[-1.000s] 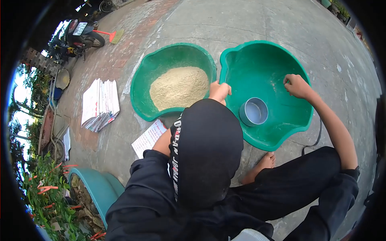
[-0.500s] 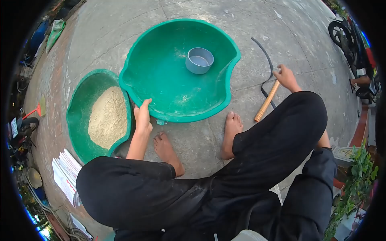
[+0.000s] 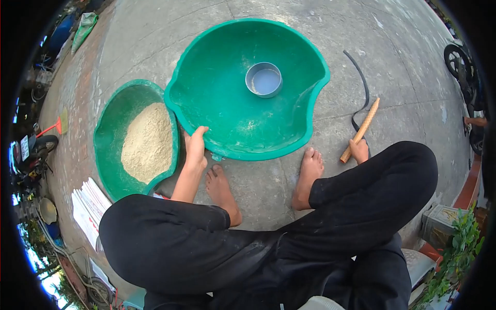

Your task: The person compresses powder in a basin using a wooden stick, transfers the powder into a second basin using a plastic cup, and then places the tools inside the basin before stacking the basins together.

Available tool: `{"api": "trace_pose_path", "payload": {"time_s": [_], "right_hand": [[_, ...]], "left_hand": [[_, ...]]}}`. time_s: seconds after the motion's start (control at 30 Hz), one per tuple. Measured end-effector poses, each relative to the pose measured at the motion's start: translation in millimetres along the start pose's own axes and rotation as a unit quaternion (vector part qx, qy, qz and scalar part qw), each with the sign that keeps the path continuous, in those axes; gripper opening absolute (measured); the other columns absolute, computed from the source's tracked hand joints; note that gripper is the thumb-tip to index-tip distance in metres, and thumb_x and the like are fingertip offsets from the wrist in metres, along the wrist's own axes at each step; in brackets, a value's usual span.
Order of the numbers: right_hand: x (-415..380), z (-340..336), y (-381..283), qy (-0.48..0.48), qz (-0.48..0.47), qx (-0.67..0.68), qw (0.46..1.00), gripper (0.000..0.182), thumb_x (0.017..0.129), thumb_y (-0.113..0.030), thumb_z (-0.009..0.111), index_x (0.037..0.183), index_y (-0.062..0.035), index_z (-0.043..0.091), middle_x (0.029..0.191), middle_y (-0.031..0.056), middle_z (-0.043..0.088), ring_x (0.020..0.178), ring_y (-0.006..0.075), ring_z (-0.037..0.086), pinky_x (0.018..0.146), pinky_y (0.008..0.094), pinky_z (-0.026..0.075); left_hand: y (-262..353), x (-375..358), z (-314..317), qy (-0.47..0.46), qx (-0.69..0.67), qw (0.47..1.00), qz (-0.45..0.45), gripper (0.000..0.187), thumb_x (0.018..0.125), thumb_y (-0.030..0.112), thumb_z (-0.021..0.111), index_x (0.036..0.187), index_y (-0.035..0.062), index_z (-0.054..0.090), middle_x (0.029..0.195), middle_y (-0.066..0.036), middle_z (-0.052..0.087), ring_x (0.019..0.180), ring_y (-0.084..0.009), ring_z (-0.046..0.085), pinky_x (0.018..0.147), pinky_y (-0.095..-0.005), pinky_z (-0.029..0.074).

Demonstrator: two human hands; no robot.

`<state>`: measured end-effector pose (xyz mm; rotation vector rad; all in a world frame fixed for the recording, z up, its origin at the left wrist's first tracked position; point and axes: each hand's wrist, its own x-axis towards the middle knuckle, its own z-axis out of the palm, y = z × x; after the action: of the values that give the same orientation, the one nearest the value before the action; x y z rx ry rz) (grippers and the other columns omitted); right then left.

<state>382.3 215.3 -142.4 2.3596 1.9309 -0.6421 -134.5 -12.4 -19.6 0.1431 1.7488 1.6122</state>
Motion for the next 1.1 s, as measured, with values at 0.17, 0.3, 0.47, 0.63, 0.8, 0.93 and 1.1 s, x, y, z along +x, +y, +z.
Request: {"api": "trace_pose_path", "payload": {"time_s": [0.17, 0.3, 0.47, 0.63, 0.8, 0.93, 1.1], "right_hand": [[-9, -76, -47, 0.113, -0.143, 0.278, 0.943, 0.035, 0.094, -0.027, 0.059, 0.113, 0.0027, 0.056, 0.090, 0.0132, 0.067, 0.080, 0.0206, 0.065, 0.070, 0.0341, 0.049], [-70, -154, -164, 0.006, -0.370, 0.326, 0.870, 0.024, 0.097, -0.014, 0.055, 0.115, 0.0016, 0.054, 0.082, -0.0002, 0.054, 0.071, 0.0058, 0.047, 0.063, 0.0237, 0.041], [-104, -138, -256, -0.274, -0.423, 0.258, 0.824, 0.033, 0.096, -0.014, 0.057, 0.124, 0.0037, 0.055, 0.085, -0.0033, 0.058, 0.072, 0.0024, 0.049, 0.061, 0.0220, 0.039], [-79, -106, -265, -0.074, -0.391, 0.255, 0.881, 0.040, 0.096, -0.028, 0.060, 0.126, -0.0020, 0.057, 0.089, 0.0019, 0.057, 0.072, 0.0096, 0.052, 0.065, 0.0258, 0.045], [-44, -102, -245, -0.190, -0.122, 0.313, 0.923, 0.074, 0.084, -0.049, 0.070, 0.140, -0.0094, 0.043, 0.133, 0.0137, 0.046, 0.111, 0.0290, 0.053, 0.089, 0.0414, 0.047], [-20, -99, -241, -0.409, -0.077, 0.465, 0.781, 0.067, 0.087, -0.047, 0.066, 0.138, -0.0084, 0.045, 0.134, 0.0106, 0.054, 0.115, 0.0260, 0.057, 0.093, 0.0449, 0.049], [-18, -182, -274, -0.387, -0.134, 0.548, 0.729, 0.050, 0.095, -0.040, 0.057, 0.131, -0.0063, 0.052, 0.123, 0.0093, 0.062, 0.108, 0.0246, 0.062, 0.090, 0.0396, 0.051]], "left_hand": [[8, -11, 7, 0.011, -0.003, 1.000, -0.005, 0.065, 0.081, 0.010, 0.062, 0.137, -0.0039, 0.031, 0.128, -0.018, 0.052, 0.118, -0.0260, 0.050, 0.103, -0.0378, 0.037], [13, -15, 12, 0.011, 0.018, 1.000, 0.008, 0.062, 0.080, 0.011, 0.062, 0.132, -0.0052, 0.032, 0.120, -0.020, 0.054, 0.112, -0.0263, 0.053, 0.100, -0.0382, 0.040], [7, -5, 13, -0.042, -0.004, 0.996, -0.082, 0.067, 0.077, 0.011, 0.063, 0.135, 0.0009, 0.033, 0.124, -0.019, 0.053, 0.116, -0.0301, 0.052, 0.098, -0.0443, 0.043], [2, -1, 16, -0.101, -0.054, 0.983, -0.143, 0.054, 0.075, 0.007, 0.059, 0.128, 0.0028, 0.044, 0.113, -0.014, 0.058, 0.096, -0.0284, 0.063, 0.074, -0.0456, 0.057], [13, -5, 22, -0.078, -0.037, 0.992, -0.095, 0.067, 0.069, 0.002, 0.058, 0.134, 0.0044, 0.042, 0.109, -0.015, 0.059, 0.091, -0.0282, 0.064, 0.062, -0.0417, 0.058], [51, -28, 14, -0.092, -0.031, 0.992, -0.082, 0.069, 0.067, 0.001, 0.059, 0.134, 0.0047, 0.044, 0.108, -0.015, 0.060, 0.090, -0.0277, 0.064, 0.059, -0.0391, 0.056], [98, -33, -12, -0.123, -0.038, 0.991, -0.033, 0.055, 0.071, 0.004, 0.060, 0.125, 0.0001, 0.051, 0.102, -0.014, 0.062, 0.087, -0.0249, 0.067, 0.063, -0.0391, 0.059]]}}
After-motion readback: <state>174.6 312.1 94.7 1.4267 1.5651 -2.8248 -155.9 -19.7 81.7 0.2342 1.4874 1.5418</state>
